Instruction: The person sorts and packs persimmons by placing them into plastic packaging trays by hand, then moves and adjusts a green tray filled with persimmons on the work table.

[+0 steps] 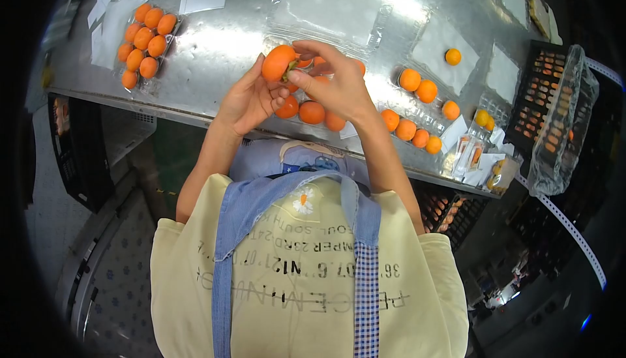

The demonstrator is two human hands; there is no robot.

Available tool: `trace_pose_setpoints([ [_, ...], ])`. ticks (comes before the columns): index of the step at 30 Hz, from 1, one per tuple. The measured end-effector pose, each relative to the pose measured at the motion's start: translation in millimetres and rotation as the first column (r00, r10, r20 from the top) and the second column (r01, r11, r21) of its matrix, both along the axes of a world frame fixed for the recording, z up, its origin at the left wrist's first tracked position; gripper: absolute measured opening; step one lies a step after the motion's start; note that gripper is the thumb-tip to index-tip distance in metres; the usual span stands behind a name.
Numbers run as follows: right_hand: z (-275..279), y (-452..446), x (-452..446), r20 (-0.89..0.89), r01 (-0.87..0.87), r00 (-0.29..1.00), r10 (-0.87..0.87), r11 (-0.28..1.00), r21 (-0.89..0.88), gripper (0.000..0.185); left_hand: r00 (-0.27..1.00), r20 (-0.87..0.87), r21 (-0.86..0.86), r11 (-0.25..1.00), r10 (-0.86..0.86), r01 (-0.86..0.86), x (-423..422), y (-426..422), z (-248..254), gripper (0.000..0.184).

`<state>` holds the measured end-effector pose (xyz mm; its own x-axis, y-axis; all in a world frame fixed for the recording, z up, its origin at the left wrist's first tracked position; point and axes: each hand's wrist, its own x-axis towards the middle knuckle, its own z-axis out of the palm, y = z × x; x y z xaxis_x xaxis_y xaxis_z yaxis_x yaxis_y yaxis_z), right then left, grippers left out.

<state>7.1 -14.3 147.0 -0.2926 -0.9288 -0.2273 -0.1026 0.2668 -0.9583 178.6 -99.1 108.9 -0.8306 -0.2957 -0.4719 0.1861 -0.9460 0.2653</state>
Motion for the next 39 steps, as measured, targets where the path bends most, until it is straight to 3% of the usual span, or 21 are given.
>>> trace_pose_setpoints([
  [4, 0.9, 7.8, 1.0, -0.061, -0.095, 0.994, 0.091, 0.993, -0.066, 0.058, 0.999, -0.038, 0.01, 1.0, -0.011, 0.012, 3.9, 9.9, 1.9, 0.047],
  [8, 6.3, 16.2, 6.7, -0.162, -0.177, 0.972, 0.173, 0.984, -0.013, 0.057, 0.978, 0.204, -0.144, 0.989, 0.047, -0.018, 1.4, 31.1, 22.1, 0.047],
  [11, 0.9, 26.3, 8.7, -0.075, -0.195, 0.978, 0.197, 0.98, 0.024, 0.061, 0.939, 0.324, -0.336, 0.942, 0.117, -0.002, 3.4, 49.2, 28.5, 0.047],
  [14, -10.1, 41.9, 8.3, 0.221, -0.184, 0.956, 0.192, 0.981, -0.057, 0.061, 0.883, 0.366, -0.473, 0.876, 0.293, -0.095, 3.9, 73.1, 35.4, 0.046],
  [17, -12.1, 56.5, 7.2, 0.2, -0.236, 0.947, 0.25, 0.968, -0.089, 0.063, 0.826, 0.384, -0.695, 0.718, 0.413, -0.036, 10.7, 96.6, 32.6, 0.045],
  [21, -13.5, 69.7, 8.5, 0.247, -0.314, 0.909, 0.337, 0.941, -0.129, 0.066, 0.765, 0.379, -0.825, 0.565, 0.521, 0.024, 11.7, 120.8, 48.6, 0.037],
  [22, -13.9, 72.3, 8.4, 0.286, -0.336, 0.888, 0.36, 0.933, -0.129, 0.067, 0.761, 0.374, -0.833, 0.553, 0.53, 0.024, 13.8, 126.2, 49.5, 0.033],
  [25, -18.4, 74.5, 10.9, 0.445, -0.325, 0.819, 0.363, 0.932, -0.163, 0.068, 0.771, 0.265, -0.778, 0.601, 0.579, -0.184, 20.9, 135.4, 48.7, 0.031],
  [26, -18.9, 75.0, 12.4, 0.501, -0.302, 0.793, 0.347, 0.938, -0.172, 0.068, 0.766, 0.274, -0.787, 0.594, 0.582, -0.17, 23.1, 134.2, 48.4, 0.03],
  [29, -10.5, 74.4, 21.8, 0.44, -0.262, 0.839, 0.319, 0.947, -0.188, 0.067, 0.809, 0.248, -0.774, 0.611, 0.533, -0.165, 27.0, 122.5, 47.6, 0.035],
  [30, -2.9, 71.1, 26.9, 0.368, -0.252, 0.881, 0.298, 0.953, -0.169, 0.066, 0.852, 0.211, -0.746, 0.642, 0.479, -0.176, 29.3, 115.4, 48.9, 0.04],
  [33, 2.1, 49.9, 41.8, -0.173, -0.339, 0.936, 0.305, 0.913, -0.225, 0.064, 0.927, 0.121, -0.654, 0.731, 0.354, -0.194, 44.2, 86.0, 46.6, 0.053],
  [34, 3.2, 41.4, 50.4, -0.233, -0.317, 0.936, 0.262, 0.917, -0.241, 0.064, 0.94, 0.097, -0.629, 0.752, 0.328, -0.197, 52.3, 73.7, 44.7, 0.053],
  [37, 12.8, 14.9, 78.8, -0.238, -0.271, 0.948, 0.212, 0.929, -0.252, 0.067, 0.96, 0.072, -0.635, 0.755, 0.27, -0.165, 82.5, 39.3, 43.9, 0.053],
  [39, 11.1, -2.4, 100.3, 0.098, -0.165, 0.976, 0.193, 0.956, -0.241, 0.062, 0.953, 0.089, -0.725, 0.675, 0.289, -0.137, 100.6, 17.1, 40.9, 0.053],
])
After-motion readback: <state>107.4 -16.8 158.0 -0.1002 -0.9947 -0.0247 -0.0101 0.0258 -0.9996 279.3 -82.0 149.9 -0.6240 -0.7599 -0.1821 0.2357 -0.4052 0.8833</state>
